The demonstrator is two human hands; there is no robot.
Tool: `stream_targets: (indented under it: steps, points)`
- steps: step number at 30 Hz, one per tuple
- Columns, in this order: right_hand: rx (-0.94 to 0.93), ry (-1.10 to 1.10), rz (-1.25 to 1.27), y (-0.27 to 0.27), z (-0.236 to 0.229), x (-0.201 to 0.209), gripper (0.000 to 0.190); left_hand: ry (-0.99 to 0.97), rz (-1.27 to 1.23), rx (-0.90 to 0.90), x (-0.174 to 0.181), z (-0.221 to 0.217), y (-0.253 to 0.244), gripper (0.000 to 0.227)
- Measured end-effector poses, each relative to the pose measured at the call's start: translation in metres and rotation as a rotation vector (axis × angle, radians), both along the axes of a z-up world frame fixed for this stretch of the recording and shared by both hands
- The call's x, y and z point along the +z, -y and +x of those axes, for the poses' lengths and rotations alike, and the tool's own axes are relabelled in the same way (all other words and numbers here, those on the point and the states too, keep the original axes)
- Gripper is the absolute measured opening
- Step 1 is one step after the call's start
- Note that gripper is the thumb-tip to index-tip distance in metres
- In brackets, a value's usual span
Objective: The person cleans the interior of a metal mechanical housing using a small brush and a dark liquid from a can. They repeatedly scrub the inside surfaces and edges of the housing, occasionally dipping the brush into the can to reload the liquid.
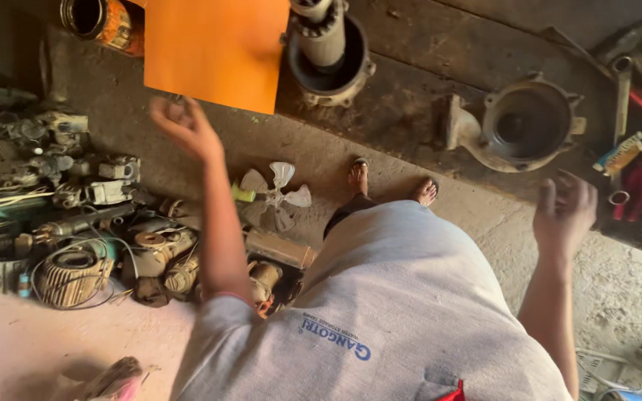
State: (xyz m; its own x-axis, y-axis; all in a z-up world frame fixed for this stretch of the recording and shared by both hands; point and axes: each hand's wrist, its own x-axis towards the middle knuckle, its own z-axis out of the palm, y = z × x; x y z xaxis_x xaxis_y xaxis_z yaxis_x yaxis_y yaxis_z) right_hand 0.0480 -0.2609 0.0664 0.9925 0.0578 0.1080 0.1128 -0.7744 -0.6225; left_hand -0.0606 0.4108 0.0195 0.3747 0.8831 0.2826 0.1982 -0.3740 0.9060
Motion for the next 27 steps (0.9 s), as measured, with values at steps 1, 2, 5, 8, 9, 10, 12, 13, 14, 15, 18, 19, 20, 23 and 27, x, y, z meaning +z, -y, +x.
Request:
stream_targets:
  steps: [1,2,5,8,9,10,12,13,14,15,18,19,20,23,27]
  points:
    - [0.013,0.025,0.008,-0.004,0.004,0.002,0.02,0.002,-0.033,0.036,-0.007,0.008,-0.041,0.071]
    - [0.026,0.05,0.016,-0.008,0.007,0.007,0.018,-0.097,0.009,0.055,-0.014,0.014,-0.075,0.08]
    - [-0.008,0.077,0.004,-0.026,-0.001,0.02,0.016,-0.17,0.052,0.016,-0.03,0.058,-0.151,0.093]
    - [-0.026,0.177,-0.147,-0.038,0.006,0.027,0.017,-0.064,0.023,-0.036,-0.025,0.08,-0.207,0.106]
    - [-0.028,0.213,-0.228,-0.038,0.0,0.031,0.019,0.043,-0.064,-0.096,-0.023,0.087,-0.216,0.11]
    - [-0.062,0.159,-0.191,-0.038,-0.006,0.034,0.018,0.204,-0.192,-0.161,-0.021,0.093,-0.223,0.109]
    - [-0.125,0.087,-0.141,-0.042,-0.02,0.038,0.017,0.355,-0.435,-0.115,-0.018,0.106,-0.236,0.123]
    - [-0.144,0.07,-0.132,-0.043,-0.022,0.039,0.017,0.349,-0.532,0.005,-0.018,0.106,-0.24,0.139]
    - [-0.163,0.076,-0.161,-0.046,-0.029,0.041,0.016,0.335,-0.585,0.077,-0.02,0.107,-0.243,0.139]
    - [-0.168,0.083,-0.189,-0.045,-0.03,0.043,0.015,0.31,-0.528,0.102,-0.019,0.095,-0.244,0.138]
    - [-0.249,0.03,-0.134,-0.036,-0.037,0.048,0.012,0.235,-0.289,0.225,-0.007,0.039,-0.242,0.138]
    - [-0.275,0.035,-0.13,-0.033,-0.046,0.049,0.015,0.221,-0.168,0.269,0.001,0.032,-0.242,0.138]
    - [-0.302,0.041,-0.126,-0.03,-0.057,0.049,0.017,0.224,-0.054,0.326,0.012,0.021,-0.24,0.138]
    - [-0.368,0.04,-0.12,-0.019,-0.071,0.049,0.02,0.292,0.274,0.398,0.044,-0.024,-0.206,0.138]
    - [-0.38,0.026,-0.096,-0.015,-0.066,0.045,0.019,0.245,0.034,-0.138,0.08,-0.065,-0.091,0.119]
